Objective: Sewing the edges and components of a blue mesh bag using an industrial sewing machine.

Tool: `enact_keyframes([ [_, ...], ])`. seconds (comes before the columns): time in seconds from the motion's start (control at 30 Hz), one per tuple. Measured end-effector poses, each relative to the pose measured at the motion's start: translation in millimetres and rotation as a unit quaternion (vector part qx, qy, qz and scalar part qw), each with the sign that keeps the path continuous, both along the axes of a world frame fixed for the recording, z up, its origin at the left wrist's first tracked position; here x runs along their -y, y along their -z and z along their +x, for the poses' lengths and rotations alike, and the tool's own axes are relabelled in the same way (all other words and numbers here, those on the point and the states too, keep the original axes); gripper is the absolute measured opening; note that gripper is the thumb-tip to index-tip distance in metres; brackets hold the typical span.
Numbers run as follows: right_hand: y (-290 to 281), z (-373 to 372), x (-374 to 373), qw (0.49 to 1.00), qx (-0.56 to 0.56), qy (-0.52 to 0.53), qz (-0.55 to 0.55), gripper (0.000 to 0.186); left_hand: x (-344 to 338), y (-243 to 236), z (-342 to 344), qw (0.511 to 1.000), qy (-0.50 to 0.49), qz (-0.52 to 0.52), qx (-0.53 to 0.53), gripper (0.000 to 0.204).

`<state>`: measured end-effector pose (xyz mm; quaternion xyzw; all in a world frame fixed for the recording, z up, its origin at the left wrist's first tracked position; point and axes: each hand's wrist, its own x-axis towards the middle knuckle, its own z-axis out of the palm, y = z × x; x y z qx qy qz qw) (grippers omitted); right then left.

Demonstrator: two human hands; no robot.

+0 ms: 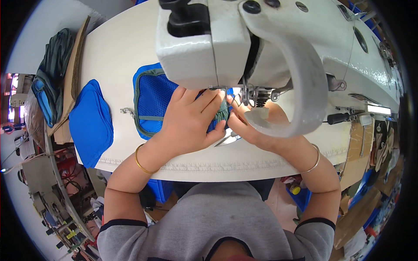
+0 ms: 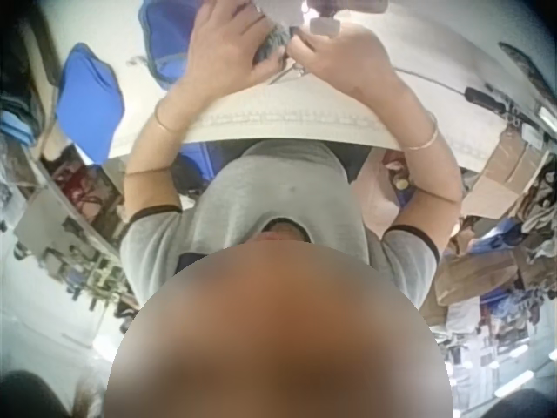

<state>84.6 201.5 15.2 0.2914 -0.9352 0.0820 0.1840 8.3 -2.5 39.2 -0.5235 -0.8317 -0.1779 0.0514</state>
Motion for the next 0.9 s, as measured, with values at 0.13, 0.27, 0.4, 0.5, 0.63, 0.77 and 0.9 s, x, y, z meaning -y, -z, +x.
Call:
enact_keyframes([
  [0.13, -1.8, 1.0, 1.0, 1.0, 0.001, 0.003, 0.005, 0.017, 1.1, -0.5, -0.8, 1.0, -0.003, -0.013, 0.019, 0.043],
  [0.27, 0.1, 1.1, -2.9, 1.0, 0.005, -0.012, -0.007, 0.016, -0.5, -2.3, 0.5, 1.0, -0.004, -0.016, 0.007, 0.044],
  [0.4, 4.0, 0.7, -6.1, 1.0, 0.02, 0.003, 0.011, 0.016, -0.5, -0.6, -2.6, 1.0, -0.009, -0.006, 0.029, 0.044],
  [0.5, -0.3, 0.5, -6.8, 1.0, 0.015, 0.012, 0.005, 0.016, 1.9, 3.7, -8.4, 0.999, -0.007, -0.006, 0.053, 0.042],
  [0.63, -4.4, -2.8, -9.6, 0.995, 0.034, 0.006, 0.094, 0.032, 1.7, 8.3, -8.2, 0.999, 0.012, 0.035, -0.008, 0.041],
  [0.77, 4.8, -4.3, -10.0, 0.997, 0.008, 0.015, 0.079, 0.031, 1.7, 6.5, -3.3, 0.998, 0.002, 0.04, -0.044, 0.04],
  [0.9, 1.7, -2.9, -3.6, 1.0, 0.01, 0.022, 0.012, 0.014, -2.6, -0.9, 1.8, 0.999, -0.032, 0.009, -0.023, 0.039],
])
